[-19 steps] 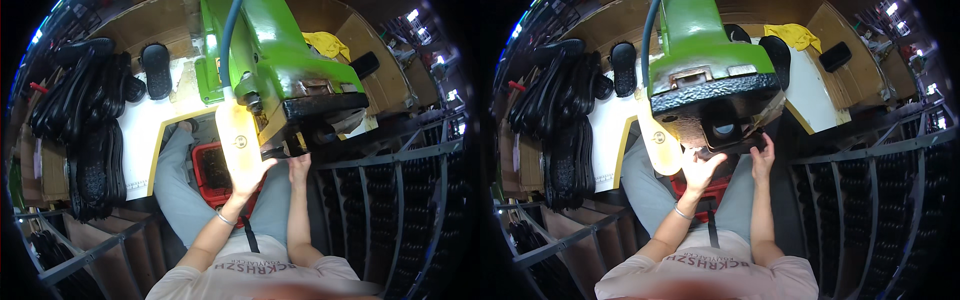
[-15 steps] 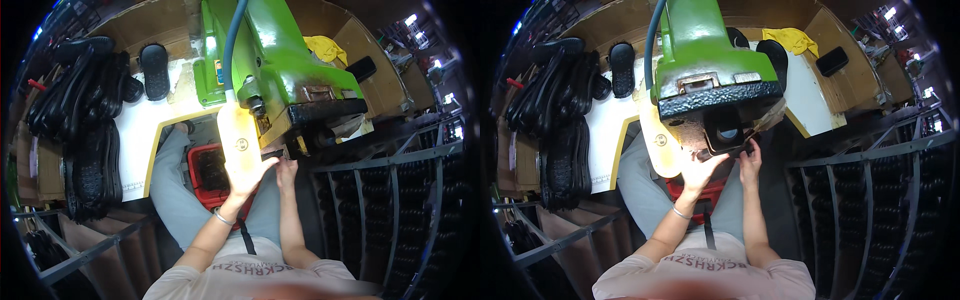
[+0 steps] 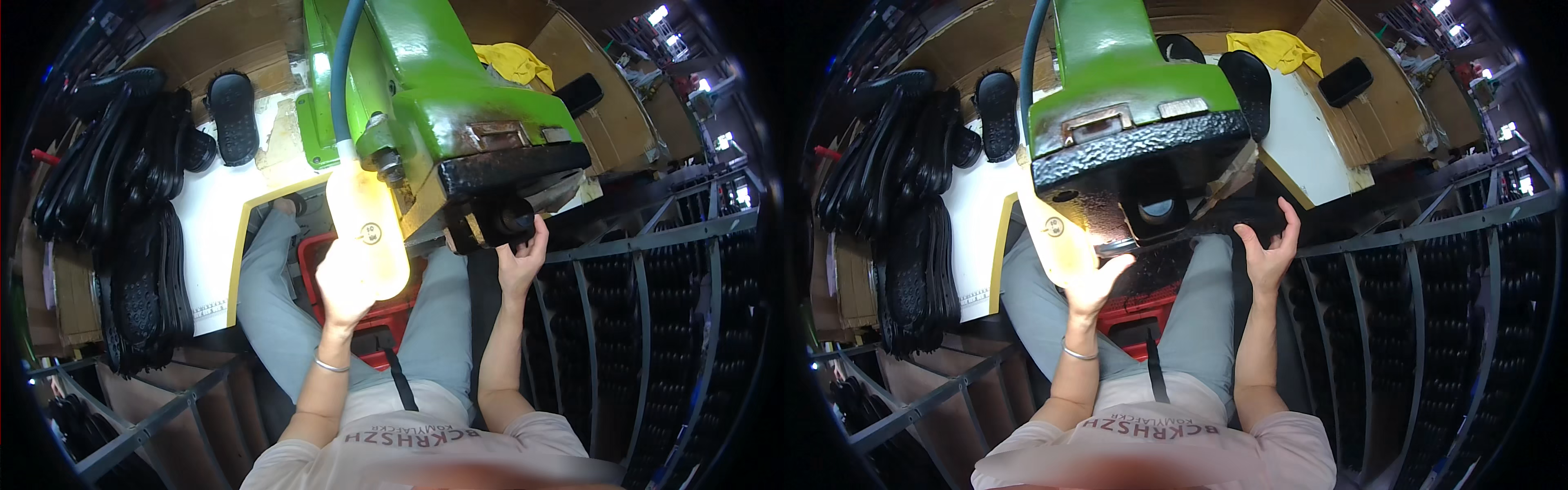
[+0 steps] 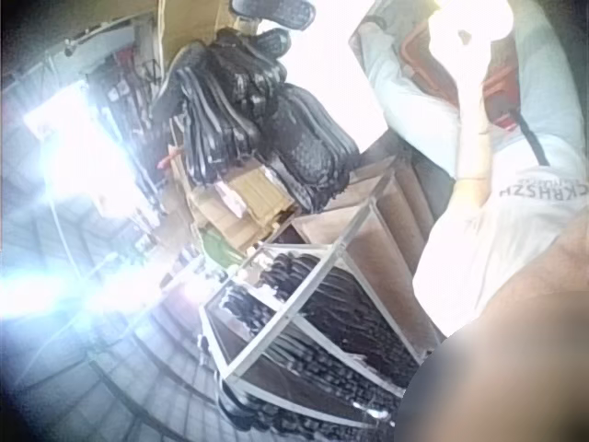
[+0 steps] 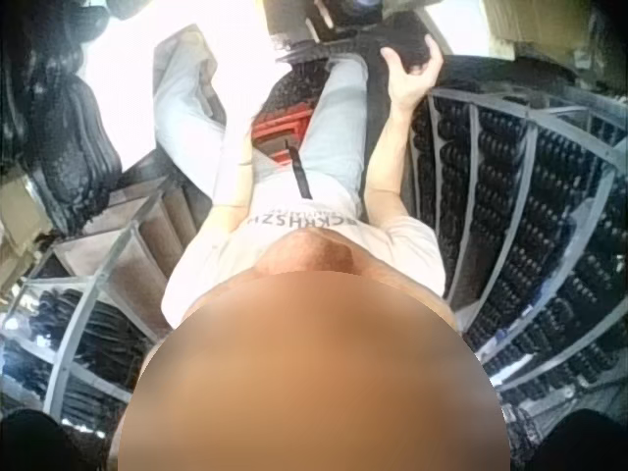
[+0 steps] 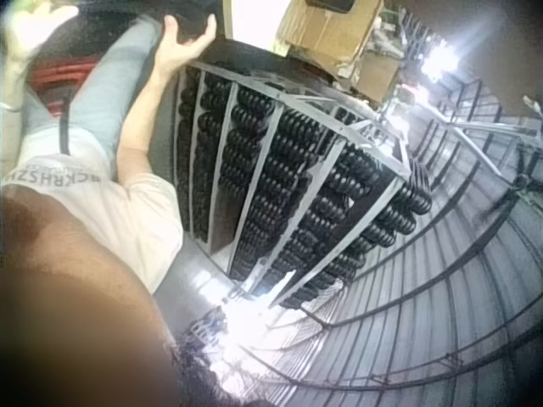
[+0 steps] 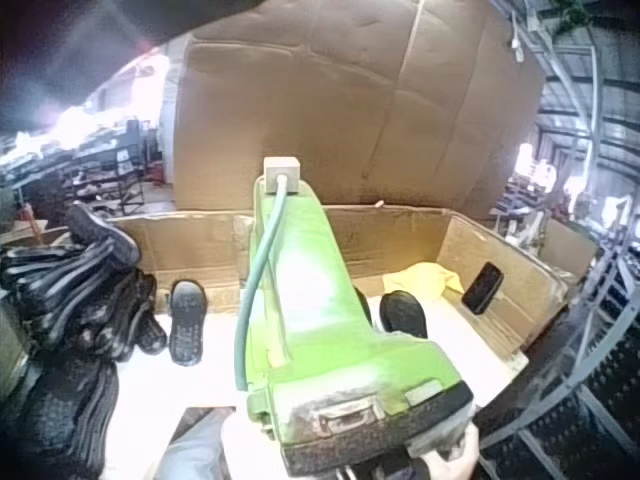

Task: The recorder is roughing the surface of shoe outsoles using an industrial machine to prepare them for adhesive processing.

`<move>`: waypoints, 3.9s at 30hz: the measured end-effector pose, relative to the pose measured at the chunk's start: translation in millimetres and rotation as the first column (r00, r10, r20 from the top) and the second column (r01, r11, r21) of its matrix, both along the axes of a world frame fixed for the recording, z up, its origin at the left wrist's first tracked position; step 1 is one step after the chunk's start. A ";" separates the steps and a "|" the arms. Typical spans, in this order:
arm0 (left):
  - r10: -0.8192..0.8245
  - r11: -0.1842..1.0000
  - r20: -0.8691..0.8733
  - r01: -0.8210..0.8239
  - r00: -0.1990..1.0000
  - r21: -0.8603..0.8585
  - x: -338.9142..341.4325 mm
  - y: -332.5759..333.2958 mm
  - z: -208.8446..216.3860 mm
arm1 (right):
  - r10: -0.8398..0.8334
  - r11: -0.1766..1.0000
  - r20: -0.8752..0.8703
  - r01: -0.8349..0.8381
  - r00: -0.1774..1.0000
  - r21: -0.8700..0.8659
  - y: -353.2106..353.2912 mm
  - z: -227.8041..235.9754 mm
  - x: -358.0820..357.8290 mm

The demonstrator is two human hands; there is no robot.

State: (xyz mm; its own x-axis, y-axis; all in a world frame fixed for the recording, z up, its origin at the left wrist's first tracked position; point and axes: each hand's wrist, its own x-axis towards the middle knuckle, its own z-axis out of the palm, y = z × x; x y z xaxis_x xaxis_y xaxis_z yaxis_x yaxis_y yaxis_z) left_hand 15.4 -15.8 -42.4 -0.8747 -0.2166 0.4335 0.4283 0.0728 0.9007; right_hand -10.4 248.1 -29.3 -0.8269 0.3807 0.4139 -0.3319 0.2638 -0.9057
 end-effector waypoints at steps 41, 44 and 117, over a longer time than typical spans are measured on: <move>-0.036 0.921 0.102 -0.007 0.994 0.389 0.2 47.6 -63.0 | 0.517 0.803 0.101 -0.441 0.850 -0.402 -67.3 -119.3 -2.5; -0.069 0.916 0.094 0.025 0.993 0.400 0.9 55.9 -66.6 | 0.576 0.588 0.057 -0.365 0.816 -0.721 -55.0 -144.4 7.2; 0.008 0.993 0.187 0.014 0.982 -0.119 47.5 -88.6 19.2 | 0.337 0.897 0.088 -0.292 0.937 -0.332 -37.3 -58.1 -18.4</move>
